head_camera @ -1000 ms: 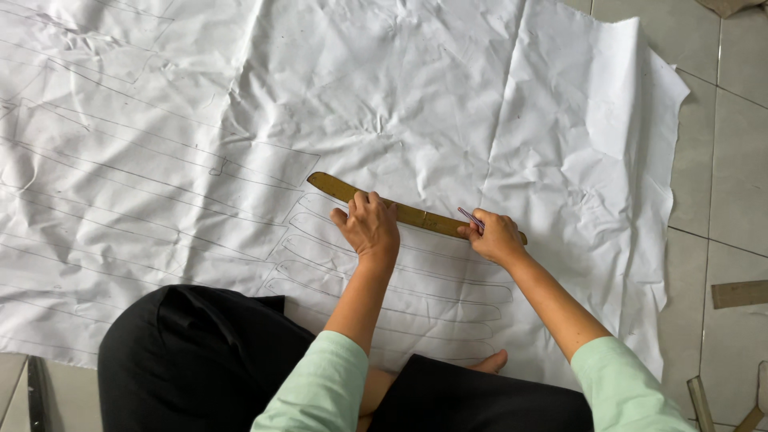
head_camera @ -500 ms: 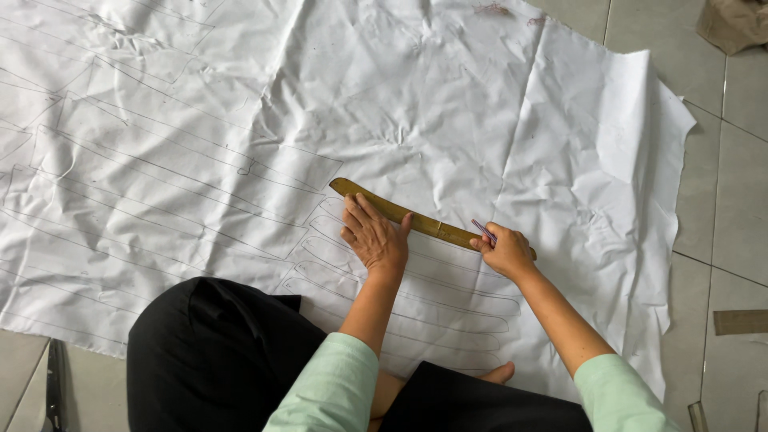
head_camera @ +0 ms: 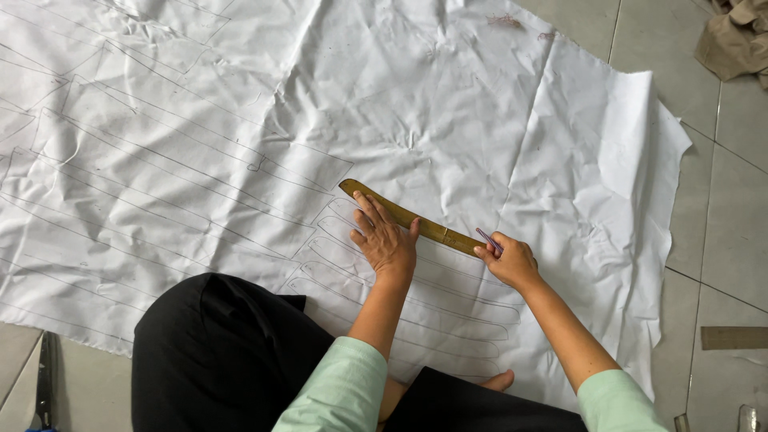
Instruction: The person uses a curved wooden ruler and a purple pen to draw curved lines on a large piece of white fabric. They repeatedly reposition the ruler to trace its edge, creating a series of parallel curved markings on the material.
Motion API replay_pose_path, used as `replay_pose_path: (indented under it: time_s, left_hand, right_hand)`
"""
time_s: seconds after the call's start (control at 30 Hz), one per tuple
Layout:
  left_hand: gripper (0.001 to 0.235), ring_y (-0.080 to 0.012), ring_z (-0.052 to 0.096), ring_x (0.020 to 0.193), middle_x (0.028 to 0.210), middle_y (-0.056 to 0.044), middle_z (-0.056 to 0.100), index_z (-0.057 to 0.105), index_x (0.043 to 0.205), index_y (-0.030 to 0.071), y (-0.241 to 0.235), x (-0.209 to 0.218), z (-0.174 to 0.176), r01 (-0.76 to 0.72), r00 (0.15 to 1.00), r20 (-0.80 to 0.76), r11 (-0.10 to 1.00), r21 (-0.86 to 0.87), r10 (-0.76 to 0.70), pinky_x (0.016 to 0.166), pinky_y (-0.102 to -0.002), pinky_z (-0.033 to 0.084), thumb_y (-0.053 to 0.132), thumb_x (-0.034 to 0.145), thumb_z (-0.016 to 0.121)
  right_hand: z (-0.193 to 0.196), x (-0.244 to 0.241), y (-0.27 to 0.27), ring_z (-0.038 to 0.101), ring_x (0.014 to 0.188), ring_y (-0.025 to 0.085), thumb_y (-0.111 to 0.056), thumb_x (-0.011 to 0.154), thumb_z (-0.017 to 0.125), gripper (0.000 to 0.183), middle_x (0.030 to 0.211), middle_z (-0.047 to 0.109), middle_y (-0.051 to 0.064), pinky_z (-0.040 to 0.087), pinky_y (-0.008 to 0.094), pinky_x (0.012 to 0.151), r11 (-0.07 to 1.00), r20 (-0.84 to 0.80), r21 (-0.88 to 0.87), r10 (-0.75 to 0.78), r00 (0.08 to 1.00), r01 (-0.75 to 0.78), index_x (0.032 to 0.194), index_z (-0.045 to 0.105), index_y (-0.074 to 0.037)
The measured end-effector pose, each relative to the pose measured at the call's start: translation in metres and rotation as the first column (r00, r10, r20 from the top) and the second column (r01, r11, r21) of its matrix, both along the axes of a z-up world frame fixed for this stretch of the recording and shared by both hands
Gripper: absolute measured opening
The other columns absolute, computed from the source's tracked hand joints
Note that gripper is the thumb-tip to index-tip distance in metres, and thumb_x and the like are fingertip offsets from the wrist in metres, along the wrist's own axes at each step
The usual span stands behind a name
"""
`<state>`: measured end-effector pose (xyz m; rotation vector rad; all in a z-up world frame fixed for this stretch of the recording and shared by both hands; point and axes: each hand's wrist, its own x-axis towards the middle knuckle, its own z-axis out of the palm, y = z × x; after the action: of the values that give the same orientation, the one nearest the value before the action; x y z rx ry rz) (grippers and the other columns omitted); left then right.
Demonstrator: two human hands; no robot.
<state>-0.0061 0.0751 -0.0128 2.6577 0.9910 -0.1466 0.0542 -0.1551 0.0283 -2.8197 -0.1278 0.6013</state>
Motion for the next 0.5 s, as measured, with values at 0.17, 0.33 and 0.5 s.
replay_pose_path:
  time_s: [0.17, 0.33, 0.5]
  left_hand:
    - [0.115, -0.0358, 0.031, 0.135, 0.166, -0.023, 0.015, 0.027, 0.155, -0.003, -0.003, 0.003, -0.008, 0.000, 1.000, -0.002, 1.000, 0.022, 0.000, 0.100, -0.050, 0.027, 0.077, 0.080, 0.060]
    - [0.115, -0.0353, 0.032, 0.134, 0.167, -0.023, 0.014, 0.027, 0.155, -0.004, -0.006, 0.003, -0.011, -0.005, 1.000, -0.008, 1.000, 0.030, 0.005, 0.102, -0.048, 0.028, 0.077, 0.079, 0.059]
    - [0.114, -0.0348, 0.031, 0.136, 0.168, -0.021, 0.015, 0.028, 0.155, -0.002, -0.006, 0.006, -0.017, -0.021, 1.000, -0.001, 1.000, 0.010, 0.021, 0.104, -0.049, 0.027, 0.076, 0.079, 0.060]
  right_hand:
    - [-0.022, 0.024, -0.013, 0.072, 0.081, 0.032, -0.039, 0.086, 0.074, 0.025, 0.070, 0.072, 0.006, 0.056, 0.043, 0.077, 0.998, -0.019, 0.035, -0.045, 0.999, 0.046, 0.081, 0.071, -0.015]
    - [0.011, 0.034, 0.060, 0.067, 0.087, 0.024, -0.036, 0.104, 0.063, 0.024, 0.101, 0.073, 0.007, 0.055, 0.039, 0.082, 0.923, 0.136, 0.384, -0.055, 0.989, -0.001, 0.103, 0.080, -0.019]
    - [0.023, 0.016, 0.179, 0.057, 0.061, 0.012, -0.021, 0.104, 0.062, 0.021, 0.070, 0.072, 0.009, 0.051, 0.024, 0.061, 0.605, 0.087, 0.793, 0.003, 0.996, -0.071, 0.103, 0.074, -0.004]
